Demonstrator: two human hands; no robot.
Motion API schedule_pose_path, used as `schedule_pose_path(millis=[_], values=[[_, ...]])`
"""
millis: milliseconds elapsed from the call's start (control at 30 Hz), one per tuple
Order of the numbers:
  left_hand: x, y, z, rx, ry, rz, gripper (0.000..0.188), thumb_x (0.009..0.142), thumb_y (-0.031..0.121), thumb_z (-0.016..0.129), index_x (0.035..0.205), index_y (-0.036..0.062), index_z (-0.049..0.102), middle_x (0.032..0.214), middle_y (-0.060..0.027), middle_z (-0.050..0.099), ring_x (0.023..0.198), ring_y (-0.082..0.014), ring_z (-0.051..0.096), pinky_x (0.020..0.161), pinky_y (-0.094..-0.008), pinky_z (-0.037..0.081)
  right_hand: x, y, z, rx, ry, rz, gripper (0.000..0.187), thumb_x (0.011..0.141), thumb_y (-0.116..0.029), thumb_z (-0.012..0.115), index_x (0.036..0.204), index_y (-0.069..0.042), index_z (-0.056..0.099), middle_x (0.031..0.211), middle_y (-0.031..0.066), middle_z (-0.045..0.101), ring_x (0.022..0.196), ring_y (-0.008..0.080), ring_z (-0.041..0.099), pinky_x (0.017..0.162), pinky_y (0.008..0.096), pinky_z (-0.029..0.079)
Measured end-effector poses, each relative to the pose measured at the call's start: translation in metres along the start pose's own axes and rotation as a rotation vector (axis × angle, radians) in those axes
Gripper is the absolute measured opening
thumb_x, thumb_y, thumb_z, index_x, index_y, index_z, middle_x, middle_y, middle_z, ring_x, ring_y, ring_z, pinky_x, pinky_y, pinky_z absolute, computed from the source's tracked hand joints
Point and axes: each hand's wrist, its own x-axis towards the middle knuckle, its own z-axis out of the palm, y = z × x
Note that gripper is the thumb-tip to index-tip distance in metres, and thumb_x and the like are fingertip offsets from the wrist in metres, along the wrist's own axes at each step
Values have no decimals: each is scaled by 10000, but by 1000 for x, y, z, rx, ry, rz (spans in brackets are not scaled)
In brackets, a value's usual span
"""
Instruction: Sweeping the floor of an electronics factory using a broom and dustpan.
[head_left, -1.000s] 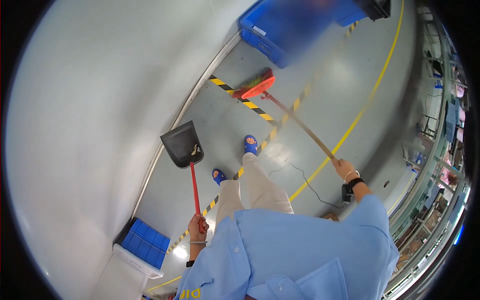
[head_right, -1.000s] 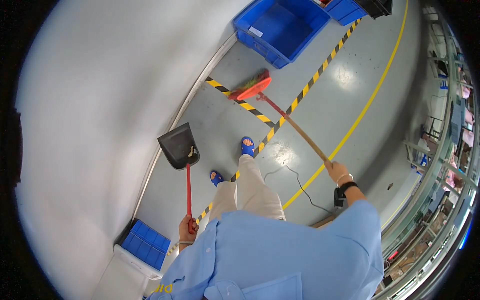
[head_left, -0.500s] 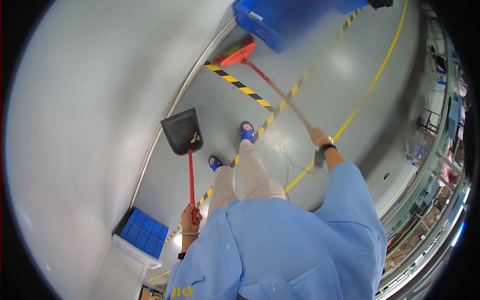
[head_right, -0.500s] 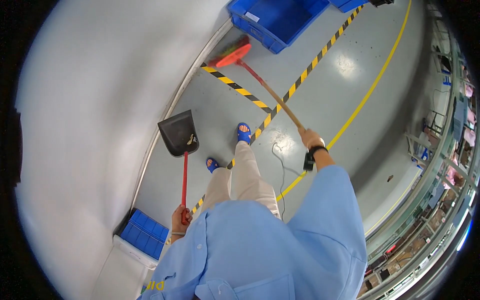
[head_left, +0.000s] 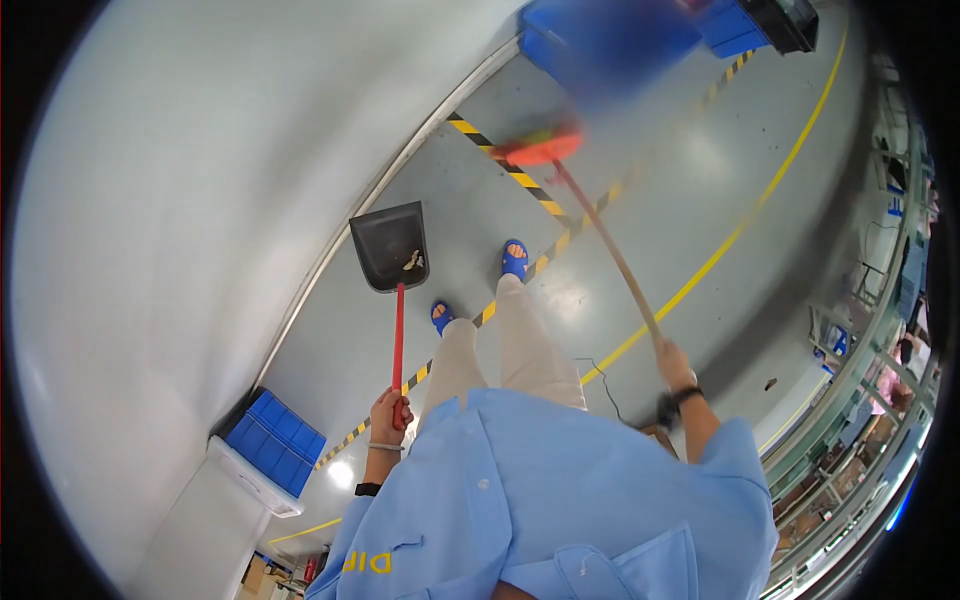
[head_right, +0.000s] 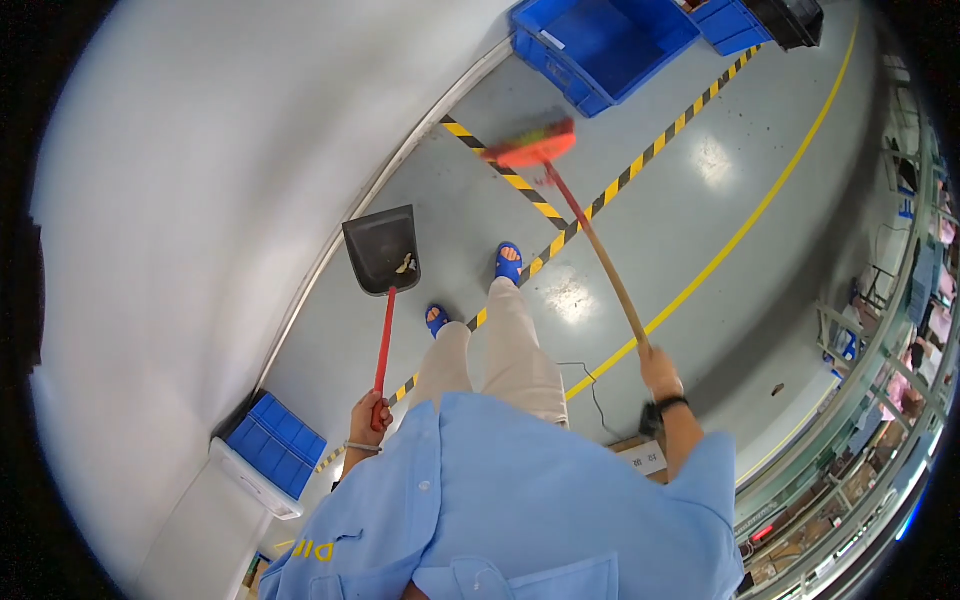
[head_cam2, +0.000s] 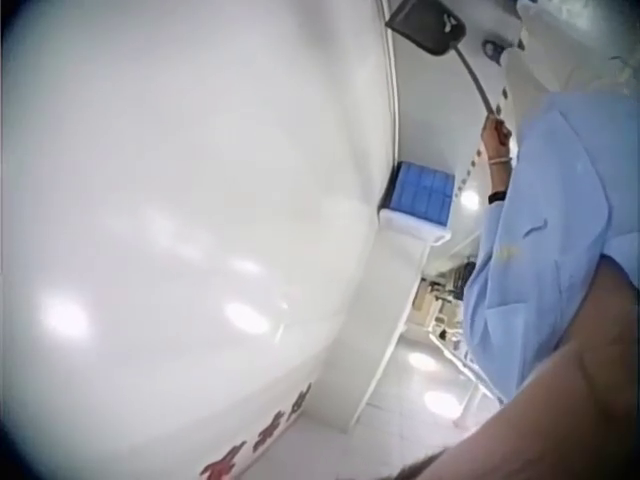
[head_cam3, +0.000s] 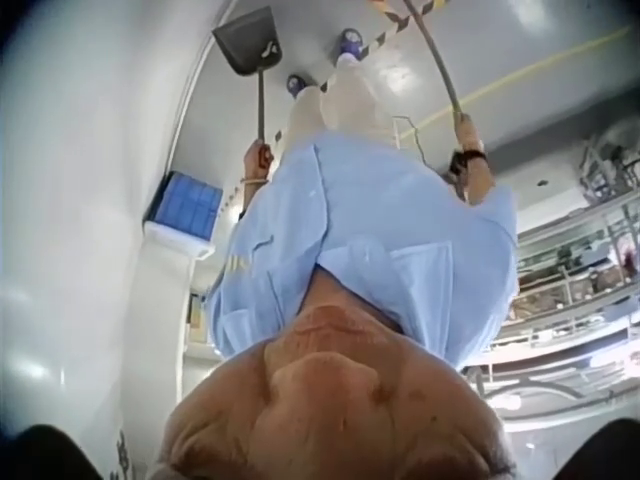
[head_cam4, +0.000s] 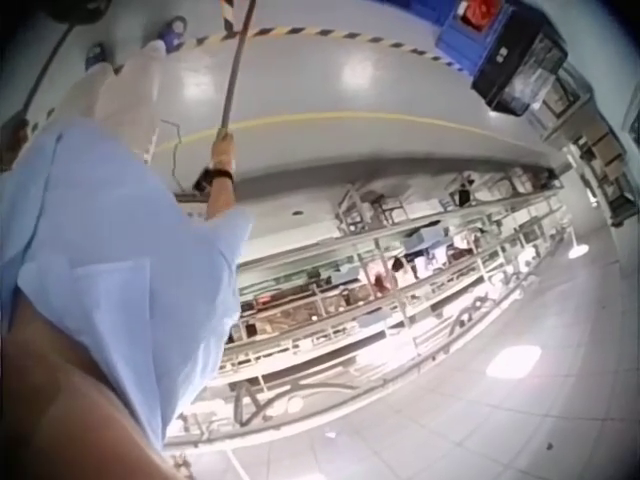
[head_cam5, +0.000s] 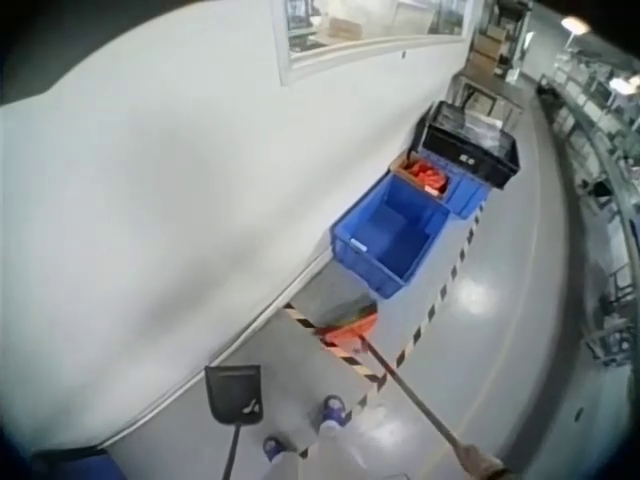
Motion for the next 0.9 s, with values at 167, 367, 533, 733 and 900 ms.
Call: schedule_pose_path(millis=[167, 367, 533, 733, 900], values=[[1, -12, -53, 17, -50, -23, 127, 814, 114, 469, 908, 29, 485, 636, -69, 494, 415, -126, 431, 356, -245, 345, 90, -171, 21, 8, 70, -326, 324, 877, -258, 309, 915, -24, 530, 842, 217, 581, 807, 409, 551, 682, 496, 451], [24, -14, -124, 90, -102, -13, 123, 813, 120, 473, 891, 25, 483, 625, -64, 492, 416, -124, 433, 357, -245, 346, 109, -234, 186, 366, 21, -67, 420, 825, -362, 405, 975, -4, 565, 962, 247, 566, 934, 392, 530, 799, 445, 435], [41, 1, -186, 228, -107, -5, 99, 808, 116, 475, 855, 29, 472, 610, -62, 488, 417, -124, 441, 352, -252, 352, 56, -231, 229, 241, -7, -28, 429, 818, -367, 416, 979, 0, 568, 981, 251, 563, 968, 386, 520, 834, 435, 418], [68, 19, -244, 410, -91, 15, 79, 801, 114, 477, 822, 40, 459, 600, -66, 487, 417, -128, 448, 343, -265, 359, -29, -156, 238, 138, -97, 124, 508, 812, -443, 411, 1013, 0, 556, 1015, 238, 553, 982, 385, 514, 850, 433, 404], [90, 34, -266, 435, -117, -11, 79, 798, 123, 481, 805, 49, 456, 592, -64, 486, 412, -136, 449, 336, -277, 361, -165, -84, 276, 187, -165, 341, 558, 794, -498, 377, 1038, -30, 557, 1057, 250, 523, 1024, 369, 493, 868, 433, 392]])
